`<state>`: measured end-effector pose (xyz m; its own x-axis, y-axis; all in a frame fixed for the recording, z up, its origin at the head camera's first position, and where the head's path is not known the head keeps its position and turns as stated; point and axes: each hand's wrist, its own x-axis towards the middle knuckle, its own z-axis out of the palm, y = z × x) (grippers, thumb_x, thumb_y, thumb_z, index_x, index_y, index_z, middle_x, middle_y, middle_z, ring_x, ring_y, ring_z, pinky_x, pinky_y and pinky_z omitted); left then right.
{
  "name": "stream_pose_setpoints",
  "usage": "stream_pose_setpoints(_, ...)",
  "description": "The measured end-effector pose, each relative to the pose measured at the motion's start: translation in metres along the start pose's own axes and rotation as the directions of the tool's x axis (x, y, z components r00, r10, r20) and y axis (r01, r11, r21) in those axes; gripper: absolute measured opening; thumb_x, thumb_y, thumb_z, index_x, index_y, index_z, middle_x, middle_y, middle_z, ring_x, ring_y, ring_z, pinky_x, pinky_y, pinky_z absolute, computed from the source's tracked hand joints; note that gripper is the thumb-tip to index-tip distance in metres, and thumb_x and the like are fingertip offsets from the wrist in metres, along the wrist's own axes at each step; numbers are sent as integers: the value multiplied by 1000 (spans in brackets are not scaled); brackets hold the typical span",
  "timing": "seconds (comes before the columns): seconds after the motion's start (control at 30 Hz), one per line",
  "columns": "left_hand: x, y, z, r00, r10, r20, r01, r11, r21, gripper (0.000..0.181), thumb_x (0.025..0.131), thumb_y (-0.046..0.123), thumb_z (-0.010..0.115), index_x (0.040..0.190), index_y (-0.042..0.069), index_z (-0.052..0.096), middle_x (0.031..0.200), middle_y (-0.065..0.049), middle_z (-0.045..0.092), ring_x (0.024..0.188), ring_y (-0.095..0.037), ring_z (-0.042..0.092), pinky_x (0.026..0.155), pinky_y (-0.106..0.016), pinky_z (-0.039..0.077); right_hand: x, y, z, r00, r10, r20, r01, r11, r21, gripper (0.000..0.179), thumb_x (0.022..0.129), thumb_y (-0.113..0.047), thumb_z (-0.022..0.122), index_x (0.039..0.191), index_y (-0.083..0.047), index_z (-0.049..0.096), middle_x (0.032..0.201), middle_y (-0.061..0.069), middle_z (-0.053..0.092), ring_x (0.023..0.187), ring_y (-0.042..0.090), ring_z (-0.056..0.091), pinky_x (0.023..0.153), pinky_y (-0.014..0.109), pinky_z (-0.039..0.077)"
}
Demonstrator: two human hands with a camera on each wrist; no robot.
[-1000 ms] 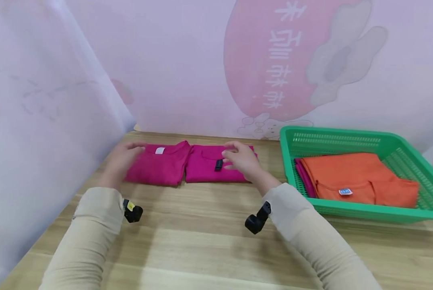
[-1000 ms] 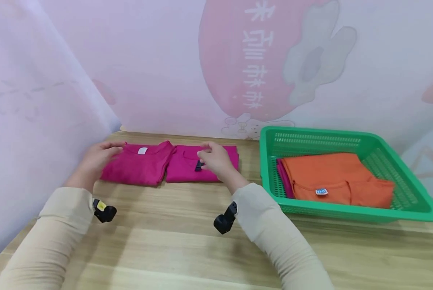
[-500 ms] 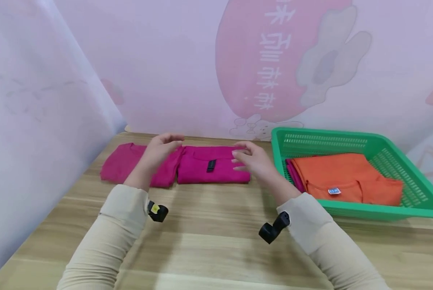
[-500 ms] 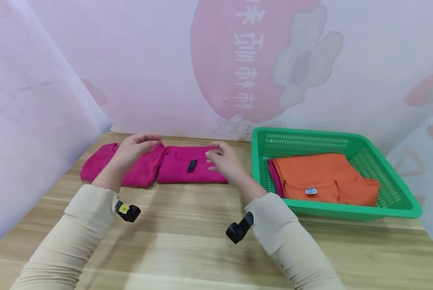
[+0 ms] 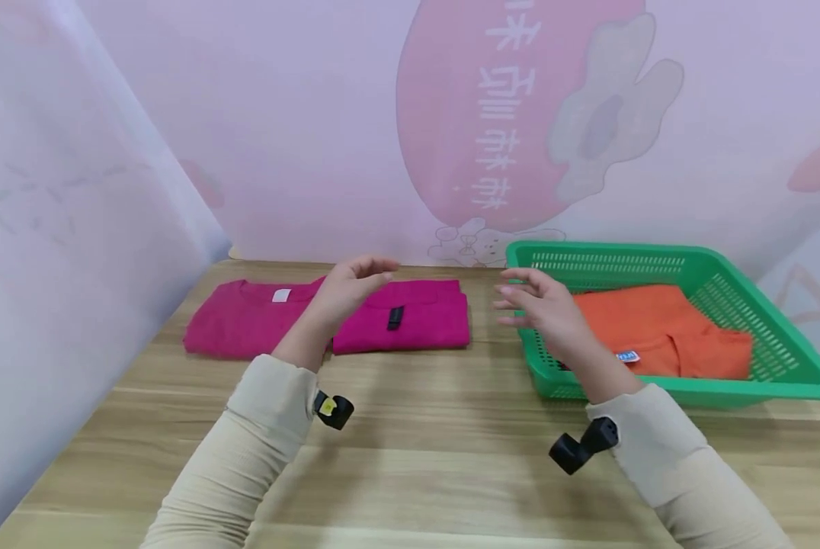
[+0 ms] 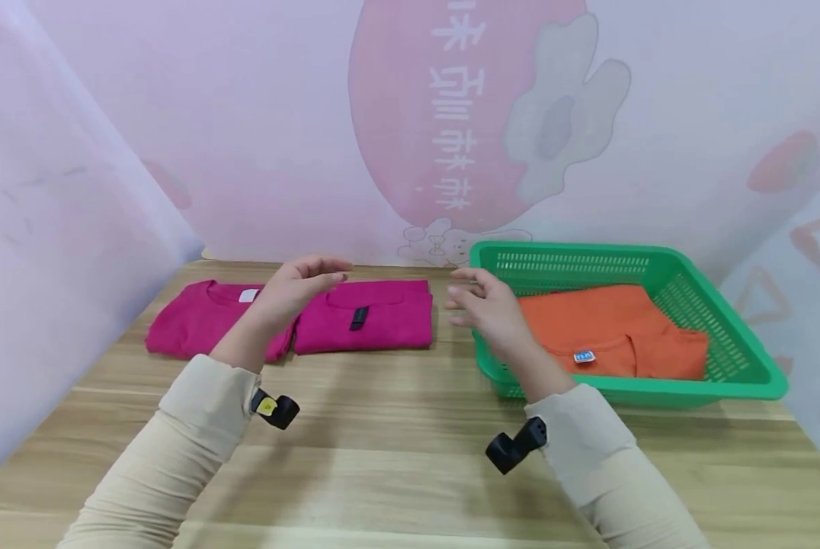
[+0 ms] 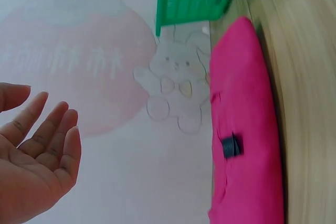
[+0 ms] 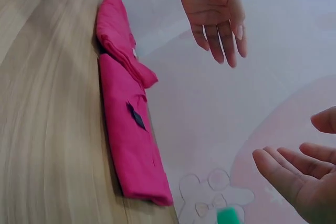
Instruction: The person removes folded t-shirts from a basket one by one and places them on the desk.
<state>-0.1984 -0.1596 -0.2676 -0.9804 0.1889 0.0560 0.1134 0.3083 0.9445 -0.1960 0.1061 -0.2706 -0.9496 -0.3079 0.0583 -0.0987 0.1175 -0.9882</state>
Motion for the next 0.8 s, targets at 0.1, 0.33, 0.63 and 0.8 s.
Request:
stream_pose_setpoints(0.1, 1, 3, 9, 999, 24, 27, -24, 1000, -11, 29, 88, 16, 48, 116, 7, 52, 117, -8, 48, 110, -21, 40, 92, -41, 30, -9, 1, -16, 1000, -16, -15, 16, 1000, -21, 44, 90, -19, 46, 125, 4, 33, 122, 24, 41, 95, 21, 53, 75, 35, 45)
stream_pose_setpoints(0.33, 5, 9, 33, 989, 75, 125, -74, 997, -10, 30, 88, 17, 50, 115, 6, 52, 118, -5, 48, 108, -19, 43, 89, -38, 34, -26, 7, -51, 998, 6, -66, -6, 1000, -5, 37, 87, -27, 51, 116, -7, 42, 110, 7, 49, 93, 16, 55, 75, 32, 46)
stream_pose_setpoints(0.63, 12, 11, 67, 976, 89, 200, -77, 995, -65, 26, 87, 12, 50, 112, 6, 54, 112, -5, 53, 104, -16, 46, 88, -32, 36, -40, 19, -83, 997, -4, -80, 2, 1000, -20, 31, 86, -27, 52, 112, -11, 45, 103, -3, 52, 88, 9, 57, 70, 26, 47)
stream_pose_setpoints(0.8, 14, 13, 84, 960, 108, 257, -95, 994, -61, 27, 87, 11, 50, 112, 4, 54, 111, -5, 53, 101, -16, 48, 86, -29, 38, -45, 29, -96, 996, -8, -84, 9, 1000, 6, 28, 86, -25, 52, 110, -11, 45, 102, -4, 53, 85, 7, 57, 69, 25, 48)
